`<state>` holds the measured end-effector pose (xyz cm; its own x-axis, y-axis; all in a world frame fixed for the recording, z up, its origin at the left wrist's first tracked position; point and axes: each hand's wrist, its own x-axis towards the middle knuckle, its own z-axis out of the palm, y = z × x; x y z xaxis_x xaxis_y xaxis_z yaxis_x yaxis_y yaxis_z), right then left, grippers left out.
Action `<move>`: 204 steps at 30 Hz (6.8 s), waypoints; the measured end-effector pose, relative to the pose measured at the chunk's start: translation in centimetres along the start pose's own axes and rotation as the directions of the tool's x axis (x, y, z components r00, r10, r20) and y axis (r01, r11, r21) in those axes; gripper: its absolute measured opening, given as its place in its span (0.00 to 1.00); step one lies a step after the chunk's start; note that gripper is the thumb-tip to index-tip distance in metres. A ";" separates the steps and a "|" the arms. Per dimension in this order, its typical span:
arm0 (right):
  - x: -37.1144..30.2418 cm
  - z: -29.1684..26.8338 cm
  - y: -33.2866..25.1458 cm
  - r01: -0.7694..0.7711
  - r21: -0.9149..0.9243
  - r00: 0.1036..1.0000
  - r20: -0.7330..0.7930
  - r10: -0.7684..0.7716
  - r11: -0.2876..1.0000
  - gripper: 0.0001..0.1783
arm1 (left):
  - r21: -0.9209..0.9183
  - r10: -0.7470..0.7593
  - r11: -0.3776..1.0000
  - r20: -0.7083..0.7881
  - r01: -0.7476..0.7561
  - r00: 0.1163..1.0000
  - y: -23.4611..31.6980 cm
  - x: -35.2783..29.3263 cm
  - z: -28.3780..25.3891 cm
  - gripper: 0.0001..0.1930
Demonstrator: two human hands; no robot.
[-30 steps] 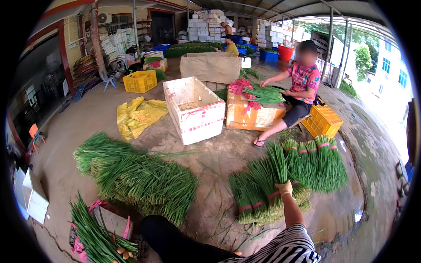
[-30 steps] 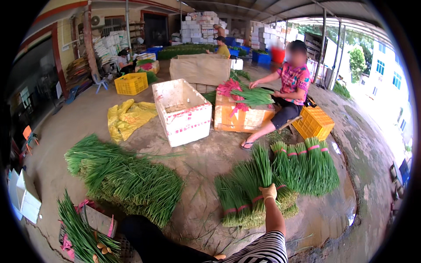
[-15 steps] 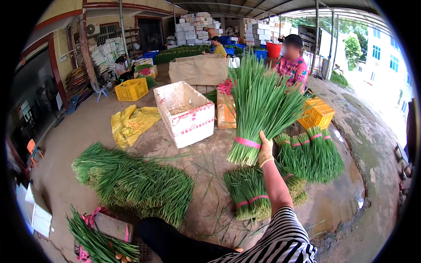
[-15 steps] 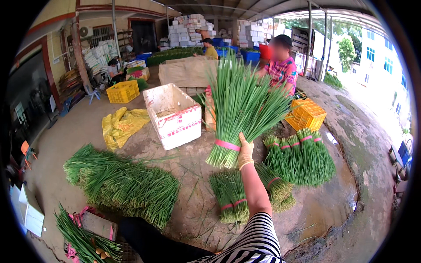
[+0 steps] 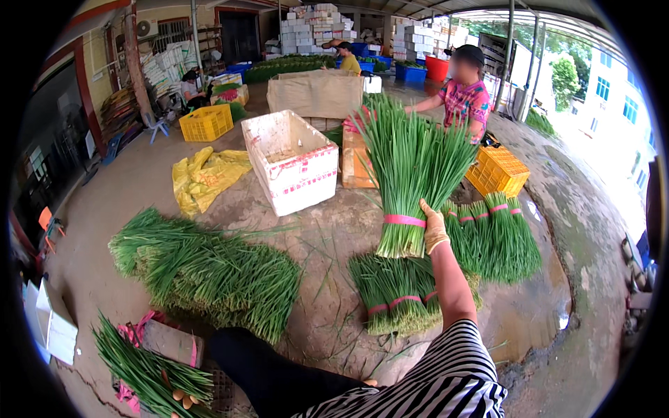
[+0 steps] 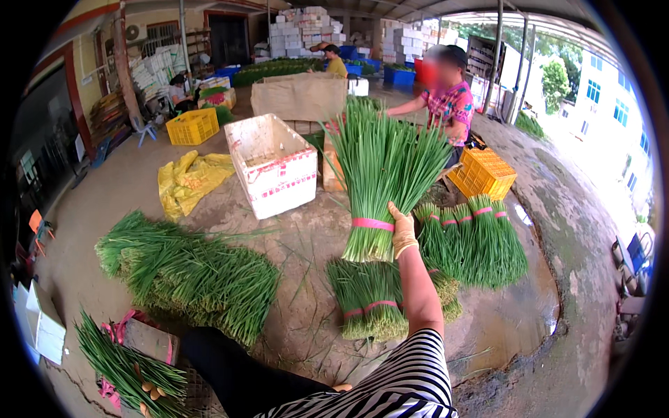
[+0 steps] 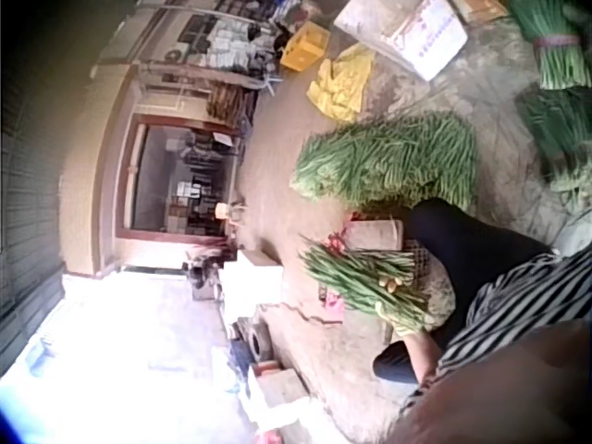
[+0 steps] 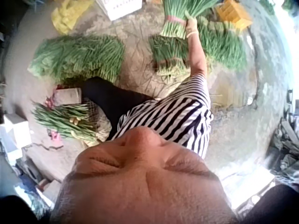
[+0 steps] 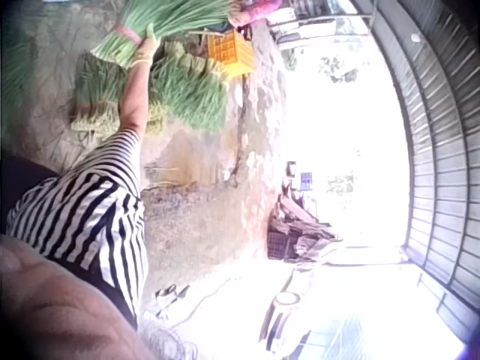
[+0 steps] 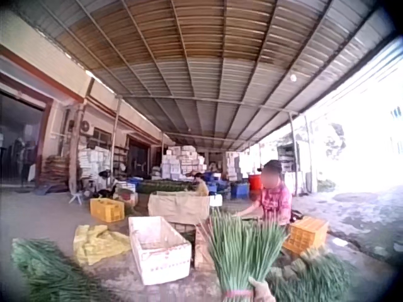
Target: The person organizes long green leaves into bundles and ties them with thin red plastic strips while sitting on the floor.
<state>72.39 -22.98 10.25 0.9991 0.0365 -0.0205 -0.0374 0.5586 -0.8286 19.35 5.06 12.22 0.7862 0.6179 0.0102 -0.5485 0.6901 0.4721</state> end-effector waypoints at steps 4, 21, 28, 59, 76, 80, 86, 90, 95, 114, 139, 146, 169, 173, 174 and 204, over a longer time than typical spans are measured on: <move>0.2 -8.4 -0.2 -0.140 -0.322 0.989 -0.099 0.113 0.936 0.27 | -0.030 0.032 0.999 0.005 -0.032 0.999 0.0 -0.7 -0.9 0.41; 0.4 -19.9 9.5 -0.143 -0.862 0.962 -0.237 0.137 -0.486 0.47 | -0.066 0.171 0.983 -0.046 -0.174 0.984 0.2 -1.4 -2.6 0.39; 2.4 -16.4 12.3 0.173 -0.964 0.929 0.092 0.357 -0.202 0.11 | -0.090 0.170 0.980 -0.070 -0.176 0.983 0.2 -0.5 -3.0 0.39; 0.3 -14.7 14.4 0.257 -0.831 0.928 0.070 0.365 -0.494 0.18 | -0.122 0.201 0.970 -0.081 -0.210 0.976 1.0 -0.5 -3.9 0.39; 2.8 -16.7 12.8 -0.089 -0.995 0.927 -0.100 0.362 -0.049 0.11 | -0.145 0.226 0.962 -0.043 -0.230 0.973 1.6 -1.9 -4.5 0.40; 2.8 -16.2 12.1 -0.107 -0.994 0.925 -0.107 0.365 -0.022 0.10 | -0.146 0.236 0.960 -0.035 -0.238 0.971 1.8 -2.2 -4.5 0.40; 1.6 -17.3 10.7 -0.309 -0.901 0.871 -0.140 0.470 0.305 0.11 | -0.152 0.227 0.961 -0.033 -0.229 0.973 1.9 -1.9 -4.4 0.41; 0.7 -15.3 10.6 -0.368 -0.877 0.825 -0.155 0.543 0.309 0.11 | -0.150 0.247 0.957 -0.036 -0.250 0.968 1.8 -3.0 -4.4 0.42; -0.5 -17.0 10.7 -0.301 -0.950 0.725 -0.173 0.667 0.080 0.12 | -0.183 0.206 0.961 -0.016 -0.205 0.978 2.0 -2.7 -4.2 0.43; -18.0 -19.4 9.8 0.423 -0.906 0.534 0.274 0.800 0.028 0.14 | -0.300 0.167 0.945 0.086 -0.134 0.982 1.9 -2.5 -4.1 0.49; 4.3 -18.8 13.6 0.106 -0.974 0.958 0.045 0.284 -0.202 0.16 | -0.216 0.245 0.945 -0.037 -0.247 0.969 2.6 -5.0 -5.8 0.49; 3.8 -17.6 15.2 0.108 -0.887 0.968 -0.009 0.252 -0.449 0.18 | -0.218 0.241 0.943 -0.072 -0.251 0.968 1.8 -4.0 -5.1 0.48; 7.9 -11.3 12.8 -0.146 -0.940 0.963 -0.065 0.260 0.307 0.09 | -0.188 0.214 0.956 -0.089 -0.227 0.973 1.9 -3.0 -5.5 0.49; 3.6 -3.5 12.1 -0.054 -0.848 0.838 0.248 0.486 0.527 0.09 | -0.102 0.266 0.955 -0.115 -0.278 0.957 2.0 -4.3 -6.1 0.49; 1.3 -2.4 12.4 -0.076 -0.773 0.785 0.344 0.516 0.630 0.10 | -0.036 0.310 0.946 -0.185 -0.321 0.933 1.8 -4.6 -6.0 0.51; -45.3 38.1 22.1 -0.231 -0.445 -0.048 0.894 0.446 0.866 0.16 | 0.937 0.657 0.243 0.031 -0.251 0.753 8.6 4.5 -9.1 0.67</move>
<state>25.64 19.30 14.13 -0.0816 0.9880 0.1314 -0.2546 0.1068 -0.9611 15.62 17.22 8.29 0.2403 0.9073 0.3451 -0.0636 -0.3401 0.9382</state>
